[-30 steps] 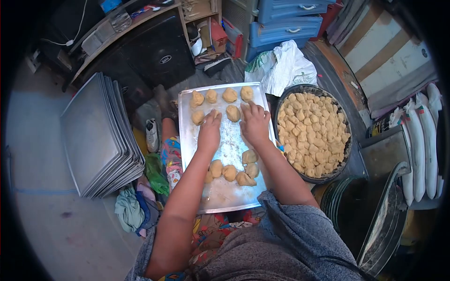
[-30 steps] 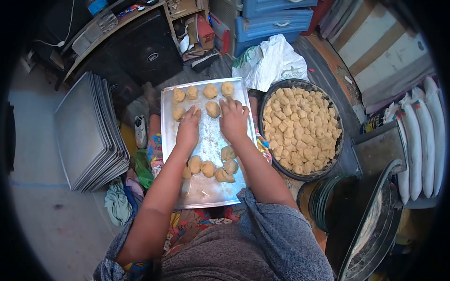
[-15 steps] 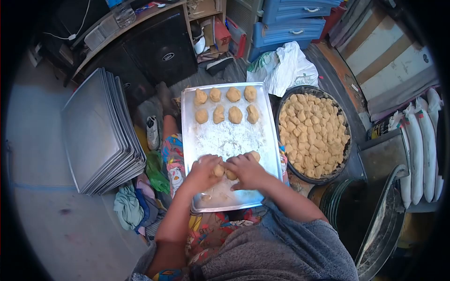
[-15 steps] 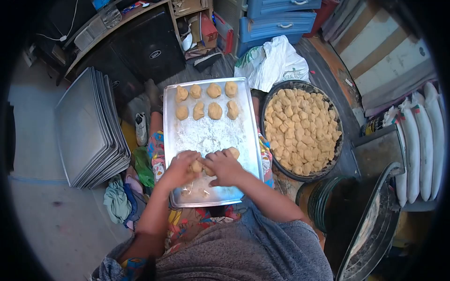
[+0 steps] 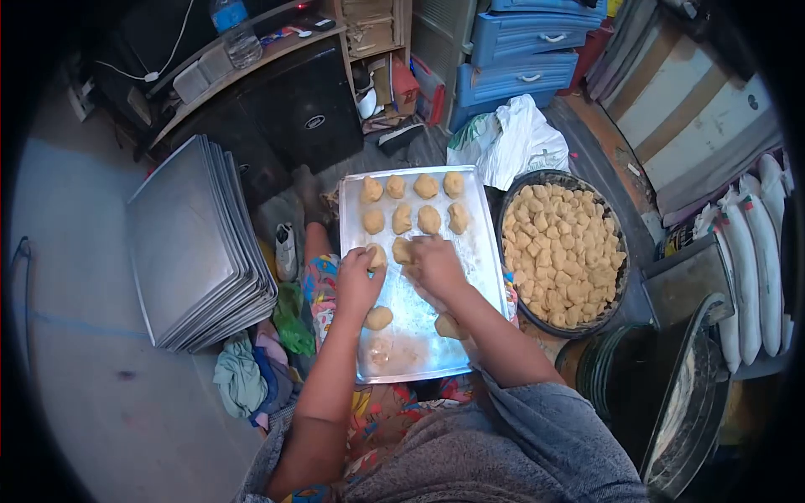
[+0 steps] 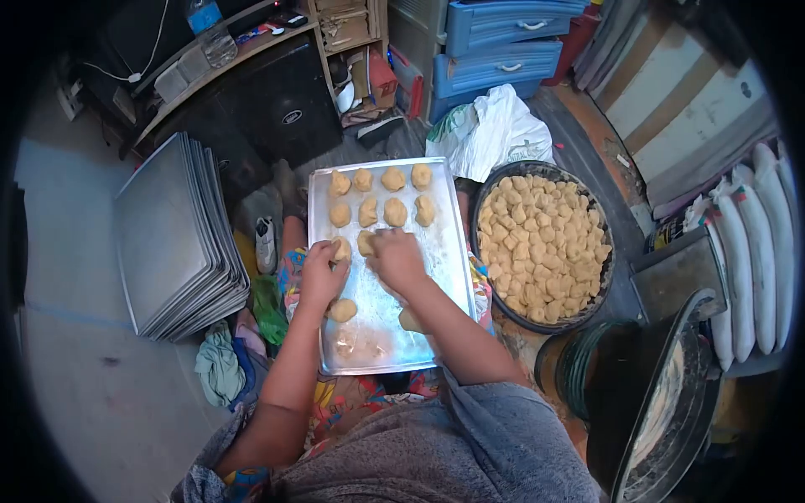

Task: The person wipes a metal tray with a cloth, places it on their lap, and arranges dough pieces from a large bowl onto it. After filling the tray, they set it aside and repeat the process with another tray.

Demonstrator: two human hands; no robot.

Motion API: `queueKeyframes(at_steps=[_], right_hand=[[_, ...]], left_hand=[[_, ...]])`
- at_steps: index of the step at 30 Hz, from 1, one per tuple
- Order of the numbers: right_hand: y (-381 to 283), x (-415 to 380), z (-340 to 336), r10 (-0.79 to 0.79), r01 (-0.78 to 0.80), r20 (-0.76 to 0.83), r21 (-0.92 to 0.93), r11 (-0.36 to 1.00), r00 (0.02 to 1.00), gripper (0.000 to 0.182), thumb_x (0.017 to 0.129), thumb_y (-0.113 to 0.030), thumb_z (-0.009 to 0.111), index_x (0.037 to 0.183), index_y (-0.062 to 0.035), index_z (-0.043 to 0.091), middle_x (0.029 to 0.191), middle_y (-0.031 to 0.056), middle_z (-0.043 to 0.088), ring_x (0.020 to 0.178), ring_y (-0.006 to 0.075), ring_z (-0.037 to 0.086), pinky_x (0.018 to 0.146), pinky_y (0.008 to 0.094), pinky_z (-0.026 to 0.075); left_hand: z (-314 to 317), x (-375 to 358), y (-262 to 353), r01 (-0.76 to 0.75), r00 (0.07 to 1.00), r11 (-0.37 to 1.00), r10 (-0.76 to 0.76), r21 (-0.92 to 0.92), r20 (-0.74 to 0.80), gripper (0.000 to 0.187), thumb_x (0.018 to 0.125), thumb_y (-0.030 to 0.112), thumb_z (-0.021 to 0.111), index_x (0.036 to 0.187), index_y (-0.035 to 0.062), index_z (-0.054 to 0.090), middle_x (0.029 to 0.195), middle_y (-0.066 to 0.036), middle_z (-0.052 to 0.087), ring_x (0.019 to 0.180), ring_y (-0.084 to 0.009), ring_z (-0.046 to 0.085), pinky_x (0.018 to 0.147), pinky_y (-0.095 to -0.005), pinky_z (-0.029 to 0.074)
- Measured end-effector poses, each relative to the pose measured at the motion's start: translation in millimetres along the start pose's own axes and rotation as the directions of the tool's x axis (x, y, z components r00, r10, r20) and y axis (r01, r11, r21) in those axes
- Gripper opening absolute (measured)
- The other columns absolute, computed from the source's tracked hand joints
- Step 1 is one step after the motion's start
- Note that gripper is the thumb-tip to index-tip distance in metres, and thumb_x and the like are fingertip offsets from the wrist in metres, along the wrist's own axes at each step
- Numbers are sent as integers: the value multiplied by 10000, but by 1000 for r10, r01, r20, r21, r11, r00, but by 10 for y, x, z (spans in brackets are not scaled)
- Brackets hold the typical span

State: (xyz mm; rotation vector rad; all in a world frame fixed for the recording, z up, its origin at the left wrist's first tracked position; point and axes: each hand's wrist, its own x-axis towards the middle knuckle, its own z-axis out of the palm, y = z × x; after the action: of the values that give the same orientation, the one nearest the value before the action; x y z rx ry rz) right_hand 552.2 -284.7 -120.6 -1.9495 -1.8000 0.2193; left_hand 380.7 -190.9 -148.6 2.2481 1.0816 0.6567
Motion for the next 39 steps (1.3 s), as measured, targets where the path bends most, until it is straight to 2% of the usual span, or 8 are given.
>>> queueKeyframes(at_steps=[3,5,12,18,24,29,36,39], right_hand=[[52,-409,-374,276,-276,-24,-4,961,961,462,676,-256,760,1080,-102,599,1038,127,582,971,306,575,840,396,452],[200,-569,-348,359,-403,374,46,914,855,493,666,-262,768,1090,-83,593,1021,147,579,966,336,581,839,404,464],[270,-177,-62,496,-455,8,410,790,868,356,714,-113,705,1041,-35,586,1019,193,593,958,343,591,813,398,478],[59,-608,-414,363,-351,-18,221,910,931,496,678,-168,758,1125,-89,557,1115,150,530,981,345,572,817,402,481],[271,-1086,-404,127,-203,404,151,967,906,471,633,-96,771,1080,-89,620,1087,122,547,970,300,580,849,358,476],[657,-843,-255,404,-397,79,426,813,911,403,667,-86,748,1056,-60,646,996,154,598,935,274,602,814,339,478],[507,-393,-286,674,-463,-133,630,623,727,327,700,-74,705,1019,-34,640,863,133,624,819,253,623,720,326,481],[662,-376,-23,514,-411,-283,353,841,810,256,746,-147,682,990,-75,654,830,123,620,789,276,626,694,385,483]], left_hand=[[-46,-58,185,-91,985,988,107,126,-133,406,816,235,642,1189,82,595,1229,-142,536,1124,-324,497,976,-429,370],[106,-31,278,-163,981,976,175,142,-78,391,825,250,636,1183,95,604,1239,-134,534,1142,-321,487,991,-444,347],[262,136,378,-150,949,976,97,157,301,311,812,196,625,1110,108,635,1264,-135,523,1226,-308,442,1051,-451,269],[306,62,539,-291,957,939,281,185,78,300,816,195,623,1106,124,642,1265,-122,528,1242,-288,437,1067,-473,254],[626,163,727,-460,871,875,409,155,273,284,804,204,626,1070,108,649,1211,-130,546,1143,-288,496,1005,-433,321],[587,185,827,-347,879,915,241,207,411,255,798,197,632,1032,103,660,1150,-125,568,1081,-285,525,962,-425,357],[723,-307,794,-445,893,852,447,276,62,239,831,216,601,1025,92,665,1175,-110,575,1123,-270,516,966,-426,349],[796,-502,783,-446,885,881,408,158,226,193,845,224,584,944,86,676,1083,-81,619,1092,-262,529,940,-413,358]])
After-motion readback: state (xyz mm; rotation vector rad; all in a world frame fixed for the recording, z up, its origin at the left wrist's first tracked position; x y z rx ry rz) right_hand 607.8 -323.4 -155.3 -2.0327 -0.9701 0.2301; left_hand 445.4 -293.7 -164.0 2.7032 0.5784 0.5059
